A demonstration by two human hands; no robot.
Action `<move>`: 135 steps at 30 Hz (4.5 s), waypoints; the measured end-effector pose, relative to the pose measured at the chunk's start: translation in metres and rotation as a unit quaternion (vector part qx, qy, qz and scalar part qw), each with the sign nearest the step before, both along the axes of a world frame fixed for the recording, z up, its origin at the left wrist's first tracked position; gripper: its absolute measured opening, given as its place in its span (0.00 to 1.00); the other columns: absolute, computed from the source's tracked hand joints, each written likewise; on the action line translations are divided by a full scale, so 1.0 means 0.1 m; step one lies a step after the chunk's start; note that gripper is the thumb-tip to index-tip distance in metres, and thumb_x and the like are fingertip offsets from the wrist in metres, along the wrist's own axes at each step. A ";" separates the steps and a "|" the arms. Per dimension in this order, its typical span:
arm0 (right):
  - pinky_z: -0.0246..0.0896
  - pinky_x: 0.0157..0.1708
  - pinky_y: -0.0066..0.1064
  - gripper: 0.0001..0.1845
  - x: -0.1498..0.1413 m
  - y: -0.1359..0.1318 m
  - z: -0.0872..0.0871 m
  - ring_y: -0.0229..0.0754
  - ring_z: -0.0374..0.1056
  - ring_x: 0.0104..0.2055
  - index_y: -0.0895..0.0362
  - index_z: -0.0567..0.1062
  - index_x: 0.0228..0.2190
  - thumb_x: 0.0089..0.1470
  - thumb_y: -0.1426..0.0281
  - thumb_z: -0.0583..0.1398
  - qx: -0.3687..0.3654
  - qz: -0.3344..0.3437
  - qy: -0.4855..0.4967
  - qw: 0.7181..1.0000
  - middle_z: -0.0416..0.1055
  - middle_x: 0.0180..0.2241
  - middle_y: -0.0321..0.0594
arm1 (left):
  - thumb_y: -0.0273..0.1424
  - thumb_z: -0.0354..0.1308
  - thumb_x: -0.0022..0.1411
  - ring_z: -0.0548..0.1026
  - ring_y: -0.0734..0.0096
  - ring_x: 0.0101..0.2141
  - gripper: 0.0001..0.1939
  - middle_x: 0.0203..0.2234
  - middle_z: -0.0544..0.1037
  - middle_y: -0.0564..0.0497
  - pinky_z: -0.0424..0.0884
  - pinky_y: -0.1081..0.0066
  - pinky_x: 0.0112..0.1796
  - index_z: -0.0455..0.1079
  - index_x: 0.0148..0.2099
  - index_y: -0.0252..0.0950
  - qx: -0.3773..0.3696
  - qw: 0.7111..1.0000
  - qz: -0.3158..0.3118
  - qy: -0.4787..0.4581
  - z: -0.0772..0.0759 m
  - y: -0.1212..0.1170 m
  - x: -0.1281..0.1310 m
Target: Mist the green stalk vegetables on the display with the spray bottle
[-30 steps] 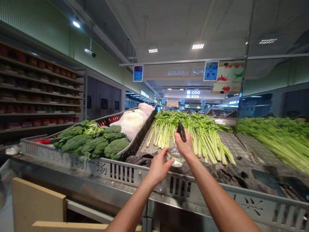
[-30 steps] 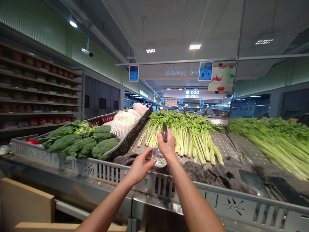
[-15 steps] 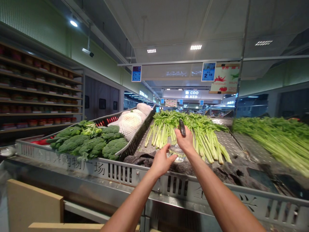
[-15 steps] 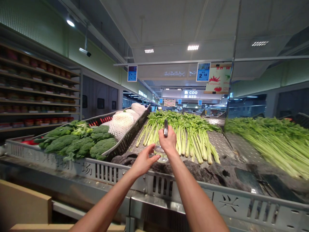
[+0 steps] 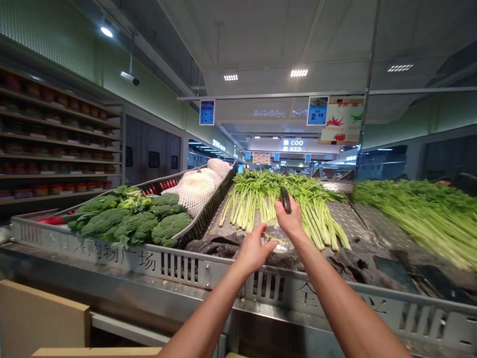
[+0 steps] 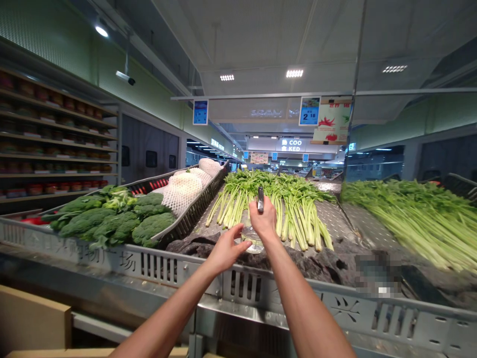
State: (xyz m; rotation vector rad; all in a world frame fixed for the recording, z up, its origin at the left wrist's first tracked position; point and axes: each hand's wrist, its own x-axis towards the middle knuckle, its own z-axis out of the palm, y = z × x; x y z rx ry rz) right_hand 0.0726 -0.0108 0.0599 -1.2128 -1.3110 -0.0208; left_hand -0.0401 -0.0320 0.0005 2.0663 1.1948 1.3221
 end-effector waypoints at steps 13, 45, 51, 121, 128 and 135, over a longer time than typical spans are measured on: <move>0.51 0.23 0.28 0.17 0.30 -0.07 -0.14 0.38 0.59 0.22 0.59 0.69 0.27 0.41 0.60 0.50 -0.002 -0.025 0.001 1.000 0.64 0.20 0.36 | 0.36 0.54 0.47 0.68 0.61 0.41 0.27 0.41 0.71 0.45 0.63 0.67 0.43 0.59 0.51 0.34 -0.007 0.999 -0.012 0.036 -0.09 -0.06 0.28; 0.55 0.28 0.29 0.14 0.77 0.00 -0.59 0.41 0.62 0.27 0.58 0.66 0.29 0.42 0.63 0.49 -0.051 -0.072 -0.023 0.996 0.67 0.25 0.40 | 0.36 0.54 0.46 0.67 0.65 0.44 0.28 0.45 0.69 0.51 0.62 0.69 0.45 0.58 0.51 0.39 -0.046 0.994 -0.095 0.021 -0.56 0.23 0.70; 0.55 0.30 0.30 0.14 0.82 -0.04 -0.60 0.41 0.63 0.28 0.58 0.66 0.31 0.40 0.64 0.50 -0.033 -0.088 0.014 0.995 0.68 0.26 0.40 | 0.36 0.55 0.45 0.67 0.65 0.44 0.26 0.44 0.70 0.52 0.62 0.68 0.45 0.60 0.50 0.41 -0.052 0.994 -0.090 0.013 -0.54 0.21 0.76; 0.54 0.27 0.28 0.12 1.11 -0.15 -0.57 0.39 0.62 0.26 0.57 0.67 0.28 0.40 0.64 0.50 -0.035 -0.127 -0.002 0.991 0.68 0.24 0.38 | 0.30 0.59 0.44 0.65 0.65 0.46 0.30 0.46 0.67 0.42 0.59 0.68 0.48 0.58 0.51 0.29 -0.097 0.963 -0.240 -0.073 -0.45 0.25 1.09; 0.54 0.27 0.27 0.12 1.00 -0.12 -0.55 0.39 0.62 0.27 0.57 0.67 0.28 0.40 0.65 0.50 -0.041 -0.119 -0.014 0.992 0.68 0.24 0.38 | 0.30 0.60 0.42 0.66 0.65 0.44 0.29 0.43 0.69 0.43 0.60 0.66 0.48 0.61 0.48 0.29 -0.082 0.958 -0.262 -0.080 -0.45 0.34 0.97; 0.55 0.27 0.28 0.14 0.90 -0.10 -0.56 0.39 0.62 0.25 0.57 0.67 0.30 0.40 0.65 0.50 -0.046 -0.094 0.002 0.995 0.67 0.23 0.37 | 0.26 0.60 0.41 0.64 0.65 0.47 0.29 0.46 0.67 0.45 0.58 0.66 0.49 0.60 0.49 0.32 -0.059 0.952 -0.261 -0.148 -0.50 0.31 0.90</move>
